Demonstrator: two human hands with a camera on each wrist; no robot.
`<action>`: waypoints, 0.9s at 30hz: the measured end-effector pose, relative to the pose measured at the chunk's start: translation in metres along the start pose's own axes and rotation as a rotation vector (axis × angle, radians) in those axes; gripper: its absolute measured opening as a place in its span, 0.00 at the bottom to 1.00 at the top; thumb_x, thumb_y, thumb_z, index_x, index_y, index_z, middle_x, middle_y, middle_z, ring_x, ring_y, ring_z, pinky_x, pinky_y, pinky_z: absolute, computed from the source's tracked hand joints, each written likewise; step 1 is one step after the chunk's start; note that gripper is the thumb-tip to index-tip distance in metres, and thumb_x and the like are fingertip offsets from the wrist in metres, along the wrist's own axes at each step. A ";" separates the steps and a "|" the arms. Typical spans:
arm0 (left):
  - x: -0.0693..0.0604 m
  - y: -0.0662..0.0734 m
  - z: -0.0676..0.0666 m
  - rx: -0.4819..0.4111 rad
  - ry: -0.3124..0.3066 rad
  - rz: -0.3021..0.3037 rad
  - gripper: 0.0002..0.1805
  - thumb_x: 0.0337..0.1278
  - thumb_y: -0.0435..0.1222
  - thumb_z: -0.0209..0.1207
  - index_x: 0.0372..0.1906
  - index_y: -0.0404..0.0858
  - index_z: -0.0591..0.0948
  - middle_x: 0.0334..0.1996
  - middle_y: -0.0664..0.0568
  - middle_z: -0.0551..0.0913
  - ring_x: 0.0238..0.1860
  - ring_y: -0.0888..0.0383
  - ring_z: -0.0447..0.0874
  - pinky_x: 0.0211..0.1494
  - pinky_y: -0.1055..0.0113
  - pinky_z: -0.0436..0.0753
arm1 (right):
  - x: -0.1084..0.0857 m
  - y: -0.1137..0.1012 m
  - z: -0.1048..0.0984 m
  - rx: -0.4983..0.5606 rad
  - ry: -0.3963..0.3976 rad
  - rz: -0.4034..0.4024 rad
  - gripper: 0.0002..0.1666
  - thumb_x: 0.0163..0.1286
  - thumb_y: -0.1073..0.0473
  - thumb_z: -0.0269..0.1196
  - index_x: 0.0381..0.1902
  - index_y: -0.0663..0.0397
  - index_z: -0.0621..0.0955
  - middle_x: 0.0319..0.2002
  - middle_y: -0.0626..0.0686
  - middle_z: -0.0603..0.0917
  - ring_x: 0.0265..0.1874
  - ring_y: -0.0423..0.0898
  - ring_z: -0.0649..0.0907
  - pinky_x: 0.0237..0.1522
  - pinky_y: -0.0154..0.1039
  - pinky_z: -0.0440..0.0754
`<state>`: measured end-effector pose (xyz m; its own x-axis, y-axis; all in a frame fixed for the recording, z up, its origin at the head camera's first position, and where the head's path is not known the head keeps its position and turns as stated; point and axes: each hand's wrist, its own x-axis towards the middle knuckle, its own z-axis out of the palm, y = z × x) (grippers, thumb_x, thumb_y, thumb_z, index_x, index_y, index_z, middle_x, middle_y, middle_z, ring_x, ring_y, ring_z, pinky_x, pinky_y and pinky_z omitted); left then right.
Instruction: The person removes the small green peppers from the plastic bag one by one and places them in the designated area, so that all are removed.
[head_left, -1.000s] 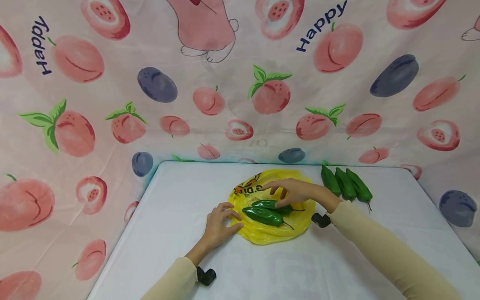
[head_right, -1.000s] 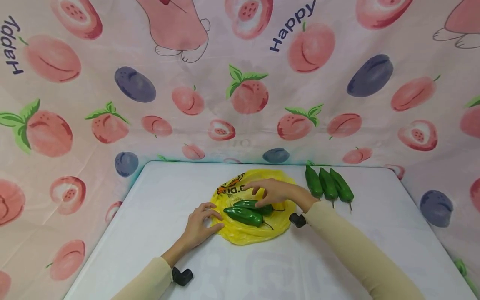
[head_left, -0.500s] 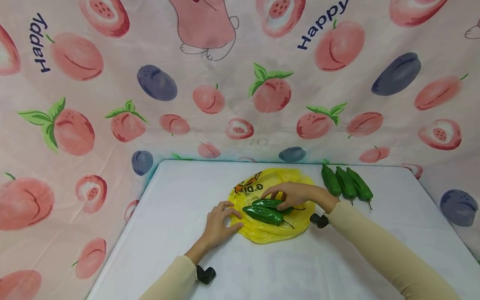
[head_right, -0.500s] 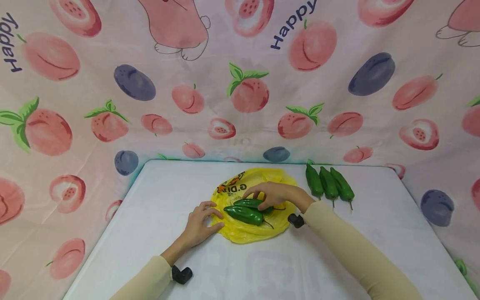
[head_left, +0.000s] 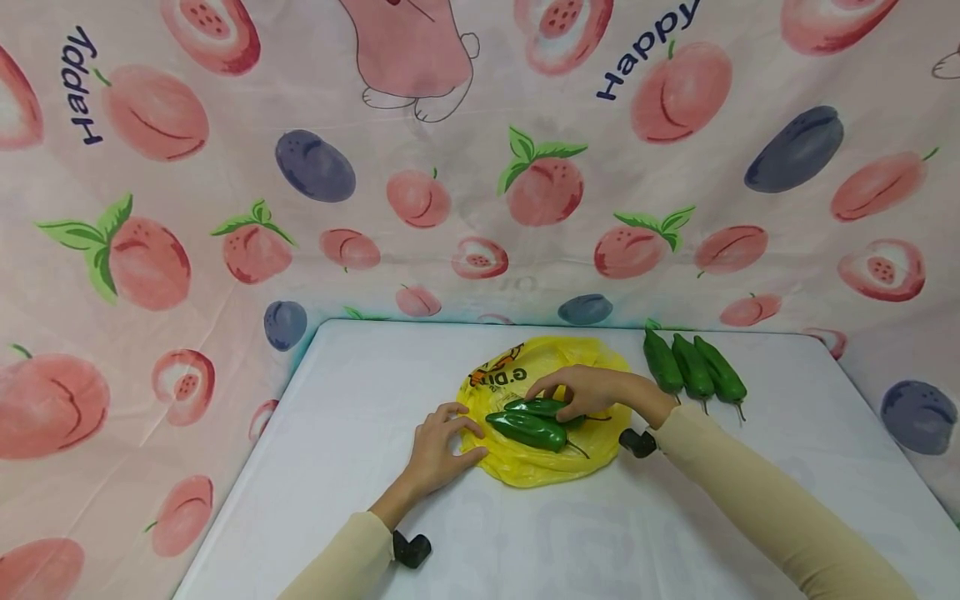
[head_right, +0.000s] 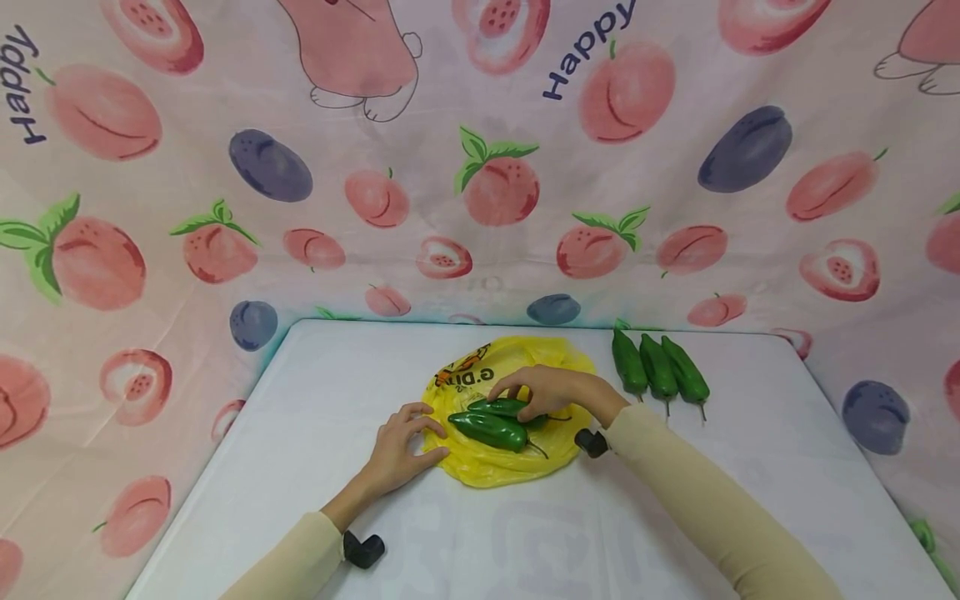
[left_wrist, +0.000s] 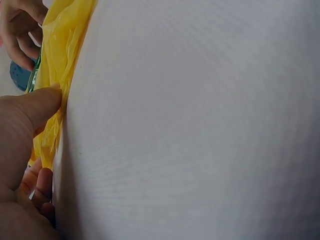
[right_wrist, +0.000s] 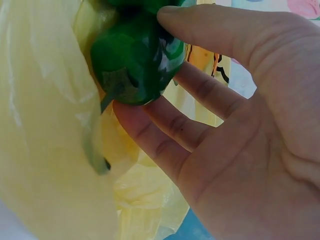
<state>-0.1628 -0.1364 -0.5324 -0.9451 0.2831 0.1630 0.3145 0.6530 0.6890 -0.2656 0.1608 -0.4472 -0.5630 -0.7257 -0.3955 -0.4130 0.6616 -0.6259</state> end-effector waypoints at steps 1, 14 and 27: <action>0.000 0.000 0.000 0.001 0.001 0.001 0.09 0.56 0.44 0.74 0.39 0.51 0.86 0.60 0.49 0.76 0.57 0.47 0.72 0.56 0.47 0.64 | 0.000 0.000 0.000 0.000 0.001 0.002 0.30 0.70 0.67 0.68 0.65 0.35 0.80 0.58 0.52 0.81 0.53 0.52 0.81 0.58 0.52 0.80; 0.001 0.001 0.000 0.004 0.009 0.005 0.09 0.56 0.44 0.74 0.39 0.51 0.86 0.60 0.48 0.76 0.57 0.47 0.72 0.55 0.48 0.64 | -0.001 0.000 -0.001 -0.003 0.003 -0.001 0.30 0.70 0.66 0.68 0.65 0.34 0.80 0.59 0.52 0.81 0.52 0.52 0.82 0.57 0.51 0.80; 0.000 0.001 0.000 -0.004 0.004 -0.006 0.09 0.56 0.44 0.74 0.39 0.51 0.86 0.60 0.49 0.76 0.57 0.47 0.72 0.56 0.47 0.64 | -0.005 -0.004 -0.003 -0.027 0.013 0.007 0.30 0.70 0.66 0.68 0.66 0.36 0.79 0.59 0.53 0.80 0.51 0.52 0.82 0.57 0.51 0.81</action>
<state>-0.1627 -0.1355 -0.5321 -0.9474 0.2761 0.1618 0.3083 0.6517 0.6929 -0.2632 0.1620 -0.4409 -0.5756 -0.7182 -0.3910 -0.4279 0.6720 -0.6044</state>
